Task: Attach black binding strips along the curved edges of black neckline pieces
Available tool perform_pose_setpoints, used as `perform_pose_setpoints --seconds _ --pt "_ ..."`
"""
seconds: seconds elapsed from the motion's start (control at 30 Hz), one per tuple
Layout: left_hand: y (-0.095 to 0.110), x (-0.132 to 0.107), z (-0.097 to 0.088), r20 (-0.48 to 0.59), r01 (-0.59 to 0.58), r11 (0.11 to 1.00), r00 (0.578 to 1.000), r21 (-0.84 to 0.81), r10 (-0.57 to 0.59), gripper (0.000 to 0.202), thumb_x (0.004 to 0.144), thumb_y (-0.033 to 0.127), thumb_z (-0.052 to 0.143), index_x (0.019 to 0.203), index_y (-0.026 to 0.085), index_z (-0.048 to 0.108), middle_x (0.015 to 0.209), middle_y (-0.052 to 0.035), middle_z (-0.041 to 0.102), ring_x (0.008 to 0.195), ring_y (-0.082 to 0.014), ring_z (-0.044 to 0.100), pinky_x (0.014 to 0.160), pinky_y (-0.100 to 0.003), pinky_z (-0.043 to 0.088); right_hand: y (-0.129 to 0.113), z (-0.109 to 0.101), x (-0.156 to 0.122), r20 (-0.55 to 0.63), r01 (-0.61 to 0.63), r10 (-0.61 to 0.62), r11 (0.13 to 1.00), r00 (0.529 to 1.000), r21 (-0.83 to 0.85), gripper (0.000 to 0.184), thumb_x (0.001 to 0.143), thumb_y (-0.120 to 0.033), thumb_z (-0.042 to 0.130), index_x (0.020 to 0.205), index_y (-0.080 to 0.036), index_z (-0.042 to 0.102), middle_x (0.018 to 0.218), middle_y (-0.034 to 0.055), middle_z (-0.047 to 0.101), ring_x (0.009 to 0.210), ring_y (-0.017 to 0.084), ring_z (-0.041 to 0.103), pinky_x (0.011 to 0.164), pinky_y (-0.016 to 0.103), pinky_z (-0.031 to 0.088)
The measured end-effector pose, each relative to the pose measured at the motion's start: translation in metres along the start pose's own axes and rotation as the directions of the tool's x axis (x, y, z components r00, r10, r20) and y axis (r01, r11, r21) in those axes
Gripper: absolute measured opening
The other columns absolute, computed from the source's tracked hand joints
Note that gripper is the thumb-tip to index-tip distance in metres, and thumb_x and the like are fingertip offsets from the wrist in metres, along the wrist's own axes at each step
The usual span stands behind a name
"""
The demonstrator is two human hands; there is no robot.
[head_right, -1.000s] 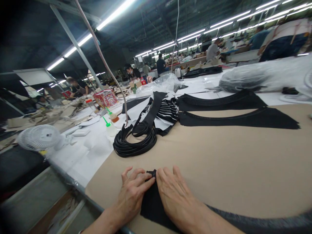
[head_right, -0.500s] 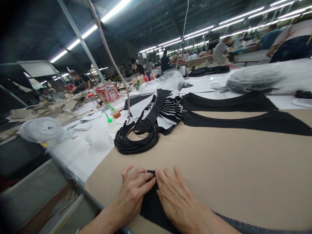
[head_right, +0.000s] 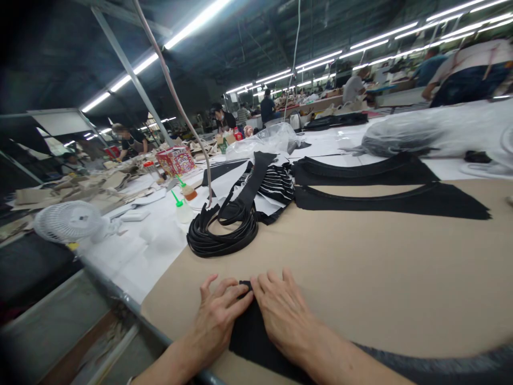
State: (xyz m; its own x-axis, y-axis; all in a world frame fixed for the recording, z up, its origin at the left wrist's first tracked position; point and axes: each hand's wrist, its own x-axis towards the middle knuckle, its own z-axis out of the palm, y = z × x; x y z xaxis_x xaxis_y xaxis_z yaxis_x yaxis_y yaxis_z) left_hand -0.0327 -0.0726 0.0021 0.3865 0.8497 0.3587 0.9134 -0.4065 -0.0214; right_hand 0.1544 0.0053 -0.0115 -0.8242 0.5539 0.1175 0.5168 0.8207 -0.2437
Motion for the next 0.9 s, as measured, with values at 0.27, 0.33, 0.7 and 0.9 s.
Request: perform_pose_setpoints --seconds 0.27,0.33,0.7,0.9 --pt "-0.005 -0.009 0.002 -0.023 0.036 0.998 0.999 -0.053 -0.037 0.046 0.083 0.003 0.044 0.118 0.029 0.06 0.112 0.0009 0.068 0.109 -0.0192 0.054 0.106 -0.043 0.006 0.018 -0.055 -0.017 0.135 -0.174 0.149 0.963 0.98 0.204 0.043 0.093 -0.018 0.035 0.135 -0.017 0.046 0.123 0.0145 0.055 0.113 0.028 0.05 0.099 0.053 0.035" --pt "-0.006 -0.009 0.002 -0.025 0.116 0.988 0.993 -0.103 -0.119 0.041 0.085 0.004 0.043 0.11 0.029 0.063 0.108 0.0012 0.069 0.106 -0.0189 0.056 0.105 -0.044 0.011 0.023 -0.059 -0.034 0.137 -0.193 0.166 0.958 0.977 0.212 0.036 0.092 -0.025 0.043 0.127 -0.018 0.052 0.119 0.0133 0.057 0.11 0.029 0.051 0.097 0.053 0.036" --pt "0.051 0.053 -0.01 0.325 0.256 0.907 0.935 -0.334 -0.144 0.03 0.078 0.007 0.052 0.099 0.026 0.061 0.104 0.0009 0.065 0.106 -0.0187 0.053 0.103 -0.045 0.022 0.008 -0.059 -0.043 0.214 -0.307 0.263 0.93 0.941 0.204 0.026 0.076 -0.019 0.06 0.102 -0.014 0.061 0.103 0.0136 0.066 0.1 0.03 0.058 0.089 0.043 0.038" --pt "0.047 0.069 -0.011 0.431 0.25 0.906 0.898 -0.343 -0.085 0.024 0.072 0.006 0.053 0.084 0.023 0.064 0.09 0.0012 0.065 0.096 -0.0186 0.054 0.09 -0.039 0.032 0.014 -0.061 -0.04 0.245 -0.378 0.318 0.888 0.916 0.26 0.014 0.068 -0.016 0.062 0.081 -0.016 0.066 0.088 0.0097 0.069 0.081 0.024 0.063 0.063 0.029 0.037"
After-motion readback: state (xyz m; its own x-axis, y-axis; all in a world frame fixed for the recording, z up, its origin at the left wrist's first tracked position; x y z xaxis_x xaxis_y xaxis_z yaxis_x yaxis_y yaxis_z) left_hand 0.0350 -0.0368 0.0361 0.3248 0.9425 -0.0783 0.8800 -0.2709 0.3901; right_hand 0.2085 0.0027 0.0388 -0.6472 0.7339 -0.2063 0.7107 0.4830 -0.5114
